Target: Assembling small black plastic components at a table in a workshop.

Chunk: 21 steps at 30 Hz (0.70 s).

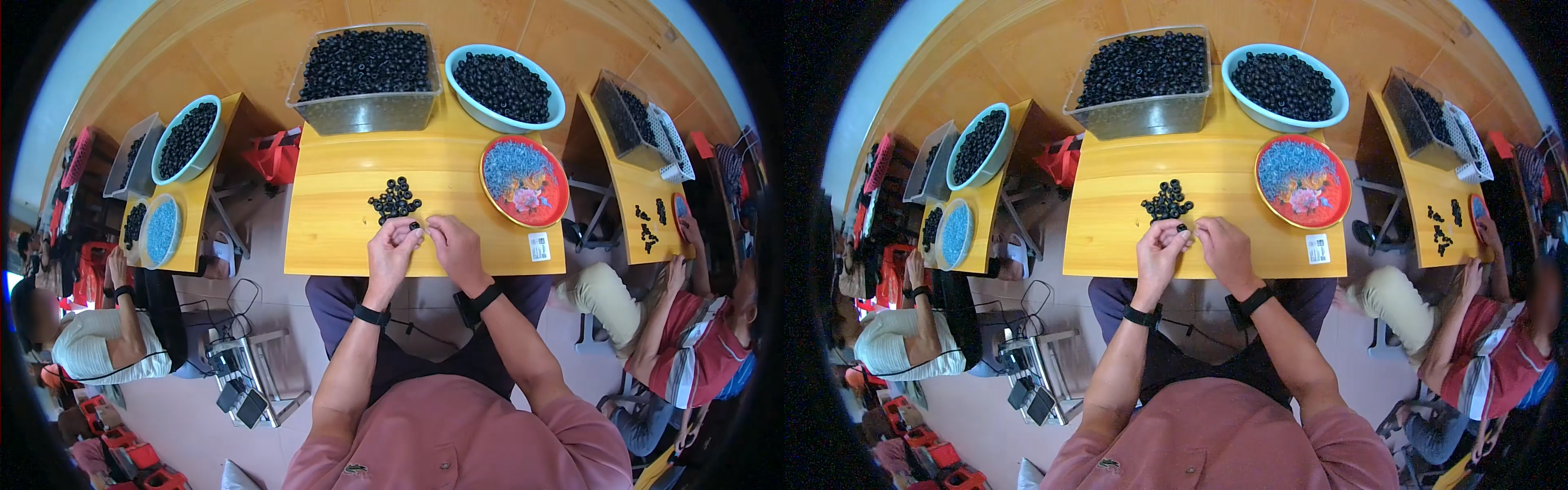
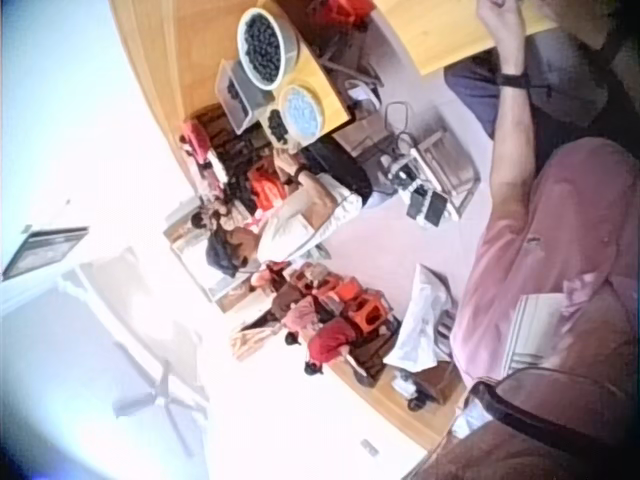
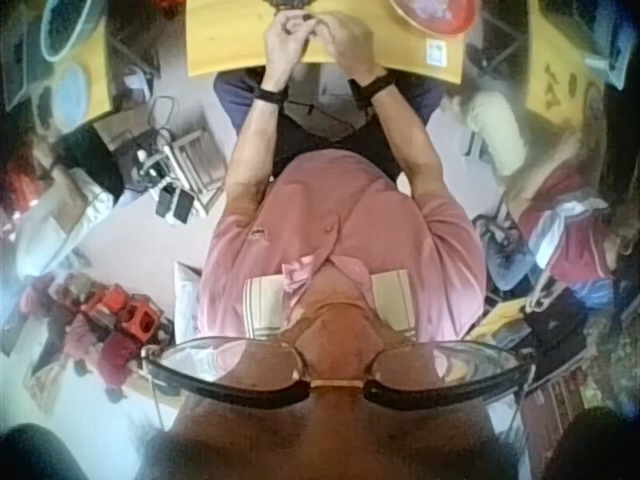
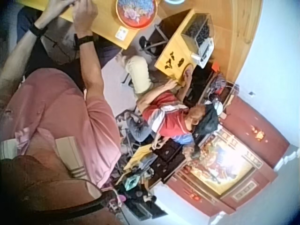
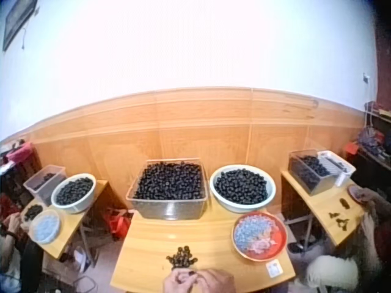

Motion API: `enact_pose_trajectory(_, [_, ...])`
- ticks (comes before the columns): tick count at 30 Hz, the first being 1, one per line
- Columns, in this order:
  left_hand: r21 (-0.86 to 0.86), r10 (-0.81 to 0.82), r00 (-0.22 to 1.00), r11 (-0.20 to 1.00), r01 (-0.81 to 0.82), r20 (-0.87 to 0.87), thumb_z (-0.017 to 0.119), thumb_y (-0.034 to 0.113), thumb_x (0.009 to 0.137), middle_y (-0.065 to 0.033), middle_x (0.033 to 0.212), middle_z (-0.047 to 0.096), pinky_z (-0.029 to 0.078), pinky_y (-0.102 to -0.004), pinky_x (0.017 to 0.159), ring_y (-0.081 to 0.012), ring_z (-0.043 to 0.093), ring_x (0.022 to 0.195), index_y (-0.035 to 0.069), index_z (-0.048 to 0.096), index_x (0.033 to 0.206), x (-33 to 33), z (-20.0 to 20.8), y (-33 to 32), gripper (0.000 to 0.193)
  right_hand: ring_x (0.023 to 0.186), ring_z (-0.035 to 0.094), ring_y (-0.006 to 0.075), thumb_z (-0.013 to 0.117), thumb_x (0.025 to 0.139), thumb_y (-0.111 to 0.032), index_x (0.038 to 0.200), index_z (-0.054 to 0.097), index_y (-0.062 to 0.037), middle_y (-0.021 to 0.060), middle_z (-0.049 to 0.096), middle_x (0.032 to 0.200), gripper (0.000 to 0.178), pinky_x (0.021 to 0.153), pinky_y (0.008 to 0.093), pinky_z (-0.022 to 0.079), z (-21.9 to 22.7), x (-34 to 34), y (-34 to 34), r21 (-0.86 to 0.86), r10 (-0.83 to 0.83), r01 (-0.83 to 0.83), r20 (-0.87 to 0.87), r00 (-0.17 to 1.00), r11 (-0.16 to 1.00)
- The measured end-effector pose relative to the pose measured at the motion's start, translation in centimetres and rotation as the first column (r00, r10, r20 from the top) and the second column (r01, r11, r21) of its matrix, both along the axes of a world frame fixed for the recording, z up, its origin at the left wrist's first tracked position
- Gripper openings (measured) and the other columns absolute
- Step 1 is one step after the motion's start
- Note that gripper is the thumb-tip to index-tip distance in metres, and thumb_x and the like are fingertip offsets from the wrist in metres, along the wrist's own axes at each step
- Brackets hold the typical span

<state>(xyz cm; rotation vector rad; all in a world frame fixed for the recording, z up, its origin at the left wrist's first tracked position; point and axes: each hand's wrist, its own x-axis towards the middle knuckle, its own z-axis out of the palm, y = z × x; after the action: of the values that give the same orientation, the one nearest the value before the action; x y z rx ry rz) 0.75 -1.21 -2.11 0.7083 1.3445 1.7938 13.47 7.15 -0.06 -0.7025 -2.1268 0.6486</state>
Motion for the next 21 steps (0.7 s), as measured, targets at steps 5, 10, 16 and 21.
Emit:
enact_pose_trajectory(5, [-0.023, -0.002, 0.996, 1.0, 0.0, -0.085, 0.069, -0.002, 0.094, -0.0053, 0.092, 0.07, 0.053, -0.0228, 0.072, -0.0086, 0.066, 0.079, -0.002, 0.063, 0.113, 0.1, -0.1, -0.1, 0.02, 0.084, 0.067, 0.0356, 0.068, 0.09, -0.008, 0.1, 0.066, -0.0019, 0.0155, 0.068, 0.089, 0.012, 0.074, 0.0423, 0.053, -0.5, 0.1, 0.4, -0.105, -0.007, 0.005, -0.019, 1.0, 0.994])
enact_pose_trajectory(10, [-0.139, 0.015, 0.96, 0.989, -0.056, -0.28, 0.073, 0.001, 0.092, -0.0019, 0.091, 0.07, 0.052, -0.0211, 0.075, -0.0055, 0.063, 0.08, -0.001, 0.066, 0.109, 0.6, 0.7, -0.2, 0.019, 0.086, 0.067, 0.0355, 0.066, 0.092, -0.007, 0.098, 0.066, -0.0002, 0.0168, 0.069, 0.091, 0.01, 0.076, 0.0421, 0.053, -0.4, 0.3, 0.3, -0.127, 0.037, -0.036, 0.004, 0.999, 0.991])
enact_pose_trajectory(16, [-0.164, 0.017, 0.949, 0.984, -0.073, -0.315, 0.074, 0.001, 0.092, -0.0005, 0.091, 0.07, 0.051, -0.0209, 0.075, -0.0045, 0.061, 0.08, -0.001, 0.067, 0.109, 0.7, 0.7, -0.2, 0.019, 0.085, 0.068, 0.0353, 0.065, 0.092, -0.007, 0.098, 0.066, 0.0002, 0.0164, 0.069, 0.09, 0.009, 0.076, 0.0421, 0.054, -0.4, 0.3, 0.3, -0.163, 0.029, -0.029, -0.001, 1.0, 0.986])
enact_pose_trajectory(21, [-0.164, 0.036, 0.902, 0.98, -0.117, -0.43, 0.074, 0.002, 0.091, 0.0, 0.085, 0.069, 0.051, -0.0216, 0.07, -0.0047, 0.06, 0.076, -0.002, 0.068, 0.106, 0.9, 0.8, -0.2, 0.017, 0.085, 0.069, 0.0346, 0.066, 0.093, -0.008, 0.098, 0.068, 0.0, 0.0162, 0.071, 0.091, 0.01, 0.076, 0.0413, 0.054, -0.7, 0.3, 0.4, -0.215, 0.023, -0.028, -0.026, 0.999, 0.976])
